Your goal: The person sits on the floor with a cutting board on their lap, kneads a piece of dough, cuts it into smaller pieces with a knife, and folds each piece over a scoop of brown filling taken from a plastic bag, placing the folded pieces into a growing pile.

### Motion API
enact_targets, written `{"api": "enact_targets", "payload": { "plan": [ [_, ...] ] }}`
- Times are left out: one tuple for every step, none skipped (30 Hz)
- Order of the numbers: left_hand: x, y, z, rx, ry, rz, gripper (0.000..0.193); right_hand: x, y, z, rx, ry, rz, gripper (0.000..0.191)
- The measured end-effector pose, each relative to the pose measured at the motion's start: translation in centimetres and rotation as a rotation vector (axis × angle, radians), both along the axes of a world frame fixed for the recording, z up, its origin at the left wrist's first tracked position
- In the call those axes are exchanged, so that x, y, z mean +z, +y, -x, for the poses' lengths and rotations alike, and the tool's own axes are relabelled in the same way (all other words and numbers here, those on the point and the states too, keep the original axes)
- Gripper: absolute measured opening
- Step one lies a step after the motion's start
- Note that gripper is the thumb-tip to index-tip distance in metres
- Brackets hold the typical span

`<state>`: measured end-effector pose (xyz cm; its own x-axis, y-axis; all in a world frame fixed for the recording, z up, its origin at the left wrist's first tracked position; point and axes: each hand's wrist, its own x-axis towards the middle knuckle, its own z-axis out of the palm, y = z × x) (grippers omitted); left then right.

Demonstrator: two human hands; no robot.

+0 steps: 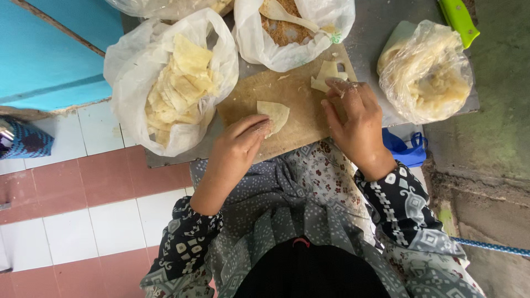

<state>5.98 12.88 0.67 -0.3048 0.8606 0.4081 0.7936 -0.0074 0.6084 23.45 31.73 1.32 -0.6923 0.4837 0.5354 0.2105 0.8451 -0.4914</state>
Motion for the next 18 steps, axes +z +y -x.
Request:
{"api": "enact_targets", "payload": {
  "plan": [
    [-0.1, 0.2, 0.0, 0.015, -0.08, 0.007, 0.02, 0.0, 0.0, 0.5, 0.089, 0.03, 0.058, 0.033],
    [0.0, 0.3, 0.1, 0.015, -0.101, -0.012, 0.02, -0.1, -0.3, 1.0, 0.177, 0.055, 0.122, 0.03],
    [0.0, 0.5, 0.1, 0.01, -0.125, -0.025, 0.02, -0.3, -0.7, 1.6, 0.261, 0.077, 0.192, 0.026],
    [0.2, 0.6, 0.0, 0.008, -0.151, -0.039, 0.021, -0.6, -1.3, 2.3, 0.215, 0.024, 0.184, 0.028],
    [0.3, 0.8, 0.0, 0.025, -0.152, -0.056, 0.022, -0.8, -1.9, 3.2, 0.173, -0.029, 0.175, 0.031],
    [0.4, 0.9, 0.0, 0.046, -0.153, -0.071, 0.023, -0.9, -2.4, 3.9, 0.134, -0.083, 0.166, 0.033],
    [0.5, 1.0, 0.0, 0.071, -0.151, -0.084, 0.024, -1.0, -2.7, 4.5, 0.141, -0.071, 0.133, 0.037],
    [0.6, 1.1, 0.0, 0.091, -0.194, -0.06, 0.024, -1.0, -2.9, 5.0, 0.15, -0.058, 0.1, 0.042],
    [0.6, 1.2, 0.1, 0.112, -0.239, -0.037, 0.024, -0.9, -3.1, 5.4, 0.16, -0.044, 0.068, 0.047],
    [0.6, 1.3, 0.1, 0.132, -0.287, -0.012, 0.024, -0.8, -3.2, 5.6, 0.135, -0.059, 0.144, 0.038],
    [0.6, 1.4, 0.1, 0.127, -0.308, -0.016, 0.024, -0.6, -3.1, 5.5, 0.105, -0.077, 0.221, 0.03],
    [0.5, 1.5, 0.1, 0.121, -0.33, -0.023, 0.024, -0.4, -3.0, 5.4, 0.073, -0.095, 0.296, 0.023],
    [0.5, 1.7, 0.0, 0.114, -0.35, -0.037, 0.024, -0.1, -2.8, 5.0, 0.066, -0.097, 0.363, 0.032],
    [0.4, 1.9, 0.0, 0.11, -0.386, 0.003, 0.024, 0.1, -2.7, 4.5, 0.059, -0.102, 0.429, 0.042],
    [0.4, 2.1, -0.1, 0.106, -0.425, 0.045, 0.024, 0.5, -2.6, 3.9, 0.049, -0.11, 0.5, 0.052],
    [0.5, 2.2, -0.2, 0.099, -0.464, 0.088, 0.024, 0.8, -2.6, 3.5, 0.042, -0.166, 0.381, 0.047],
    [0.5, 2.3, -0.4, 0.101, -0.366, 0.107, 0.022, 1.1, -2.5, 3.1, 0.035, -0.217, 0.26, 0.042],
    [0.6, 2.3, -0.6, 0.103, -0.266, 0.124, 0.021, 1.5, -2.4, 2.8, 0.028, -0.265, 0.136, 0.037]
  ]
}}
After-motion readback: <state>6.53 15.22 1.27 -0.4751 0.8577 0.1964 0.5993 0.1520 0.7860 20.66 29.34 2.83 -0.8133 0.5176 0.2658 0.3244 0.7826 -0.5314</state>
